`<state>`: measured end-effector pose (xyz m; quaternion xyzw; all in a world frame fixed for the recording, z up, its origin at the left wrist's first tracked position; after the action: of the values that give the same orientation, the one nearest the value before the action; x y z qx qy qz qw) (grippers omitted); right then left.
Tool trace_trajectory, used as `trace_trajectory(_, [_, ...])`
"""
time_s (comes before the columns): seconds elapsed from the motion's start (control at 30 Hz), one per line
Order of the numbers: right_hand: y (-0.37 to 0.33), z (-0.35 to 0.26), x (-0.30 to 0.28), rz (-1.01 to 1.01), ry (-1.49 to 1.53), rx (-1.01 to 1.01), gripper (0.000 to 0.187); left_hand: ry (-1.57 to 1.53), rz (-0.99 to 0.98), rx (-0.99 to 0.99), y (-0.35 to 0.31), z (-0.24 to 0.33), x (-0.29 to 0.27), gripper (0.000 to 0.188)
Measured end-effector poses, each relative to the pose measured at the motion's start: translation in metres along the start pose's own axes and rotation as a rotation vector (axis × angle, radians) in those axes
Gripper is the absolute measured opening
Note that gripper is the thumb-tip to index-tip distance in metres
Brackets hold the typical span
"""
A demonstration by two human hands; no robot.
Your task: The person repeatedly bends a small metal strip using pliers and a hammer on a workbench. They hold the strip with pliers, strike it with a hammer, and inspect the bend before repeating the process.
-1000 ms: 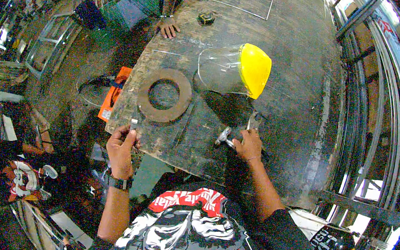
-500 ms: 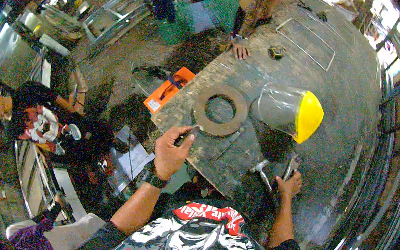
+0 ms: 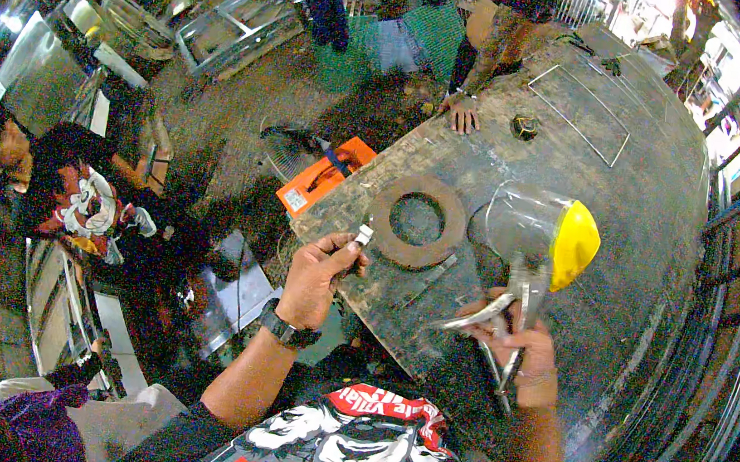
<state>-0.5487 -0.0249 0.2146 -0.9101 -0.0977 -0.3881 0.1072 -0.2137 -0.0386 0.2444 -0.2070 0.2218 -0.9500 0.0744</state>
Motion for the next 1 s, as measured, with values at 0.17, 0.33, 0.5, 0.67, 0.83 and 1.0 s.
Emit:
trace_trajectory(0.17, [0.004,0.019,0.079,-0.237,-0.029,0.277,0.070,0.221,0.067,0.198,-0.010,0.003,0.011,0.023])
trace_trajectory(0.33, [0.018,0.053,0.095,-0.417,-0.784,0.041,0.057,0.157,0.066,0.117,-0.022,0.012,0.009,0.028])
trace_trajectory(0.5, [0.025,0.052,0.103,-0.528,-1.203,-0.301,0.062,0.112,0.026,0.057,-0.033,0.015,0.003,0.028])
trace_trajectory(0.67, [0.025,0.054,0.106,-0.598,-1.305,-0.305,0.070,0.202,0.060,0.171,-0.042,0.011,0.003,0.024])
trace_trajectory(0.83, [0.027,0.054,0.092,-0.616,-1.333,-0.289,0.079,0.399,0.153,0.327,-0.041,0.008,0.012,0.025])
trace_trajectory(1.0, [0.027,0.053,0.088,-0.643,-1.425,-0.331,0.082,0.318,0.078,0.283,-0.045,0.007,0.015,0.024])
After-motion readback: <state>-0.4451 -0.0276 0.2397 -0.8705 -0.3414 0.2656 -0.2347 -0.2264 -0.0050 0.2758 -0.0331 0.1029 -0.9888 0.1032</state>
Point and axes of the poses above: each hand's wrist, its own y-axis towards the middle knuckle, its own x-axis out of the palm, z = x × y, the point moved 1 cm from there along y, towards the middle knuckle, and after that the axes turned 13 degrees about -x, right-handed, at the moved point
